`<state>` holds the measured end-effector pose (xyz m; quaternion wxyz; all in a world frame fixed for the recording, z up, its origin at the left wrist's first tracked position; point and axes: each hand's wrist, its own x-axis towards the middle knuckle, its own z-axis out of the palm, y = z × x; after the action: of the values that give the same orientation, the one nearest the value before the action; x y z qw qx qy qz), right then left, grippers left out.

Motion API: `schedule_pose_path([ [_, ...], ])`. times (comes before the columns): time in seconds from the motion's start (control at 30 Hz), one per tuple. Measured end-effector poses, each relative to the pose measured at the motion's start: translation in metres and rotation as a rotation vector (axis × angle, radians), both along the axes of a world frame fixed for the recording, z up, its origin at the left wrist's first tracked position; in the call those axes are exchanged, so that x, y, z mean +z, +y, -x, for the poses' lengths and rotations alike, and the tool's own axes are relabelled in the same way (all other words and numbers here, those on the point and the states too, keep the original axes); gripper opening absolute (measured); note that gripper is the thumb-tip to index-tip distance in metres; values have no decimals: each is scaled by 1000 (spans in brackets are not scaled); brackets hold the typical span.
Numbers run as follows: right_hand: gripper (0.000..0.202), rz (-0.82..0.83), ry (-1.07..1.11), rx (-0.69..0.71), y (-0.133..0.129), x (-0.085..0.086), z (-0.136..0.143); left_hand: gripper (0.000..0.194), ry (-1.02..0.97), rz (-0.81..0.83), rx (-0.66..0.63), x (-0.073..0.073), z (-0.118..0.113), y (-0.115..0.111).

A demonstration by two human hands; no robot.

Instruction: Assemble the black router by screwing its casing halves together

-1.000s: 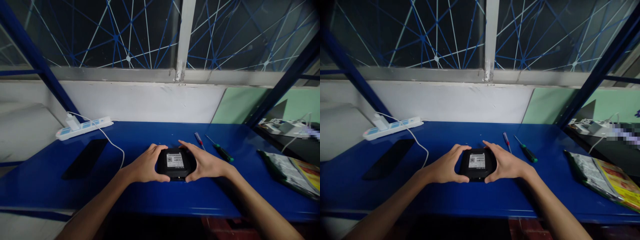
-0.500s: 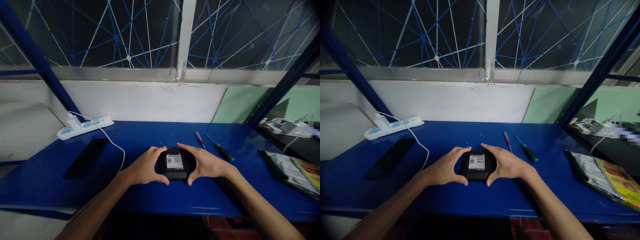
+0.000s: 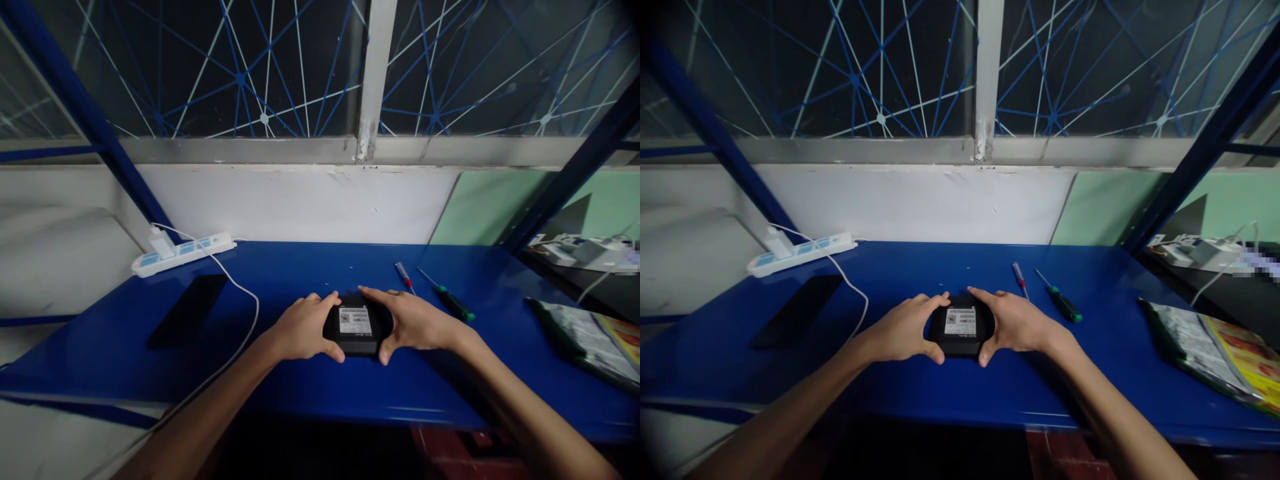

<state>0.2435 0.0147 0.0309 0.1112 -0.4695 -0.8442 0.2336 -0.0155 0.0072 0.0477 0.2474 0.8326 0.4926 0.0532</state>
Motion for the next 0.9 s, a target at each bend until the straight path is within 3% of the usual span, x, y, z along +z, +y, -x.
schedule_pose_path([
  [0.2, 122, -22, 97, 48, -1, -3, -3, 101, -121, -39, -59, -11, 9, -6],
  [0.27, 100, -97, 151, 22, 1, -6, -5, 88, -142, -92, -74, -20, 13, -10],
  [0.33, 70, -246, 151, -58, 8, -9, -8, 81, -151, -175, -86, -29, 14, -14],
  [0.43, 43, -484, -69, -363, 27, -15, -16, 77, -140, -269, -96, -36, 15, -20],
  [0.6, 29, -430, -123, -549, 68, -24, -34, 78, -135, -253, -97, -35, 13, -23],
  [0.67, 27, -390, -96, -561, 82, -21, -37, 80, -138, -250, -100, -36, 14, -22],
  [0.77, 40, -401, 3, -536, 96, -8, -33, 82, -137, -251, -103, -38, 16, -20],
  [0.9, 53, -470, 206, -507, 98, 9, -7, 82, -150, -255, -116, -40, 17, -20],
])
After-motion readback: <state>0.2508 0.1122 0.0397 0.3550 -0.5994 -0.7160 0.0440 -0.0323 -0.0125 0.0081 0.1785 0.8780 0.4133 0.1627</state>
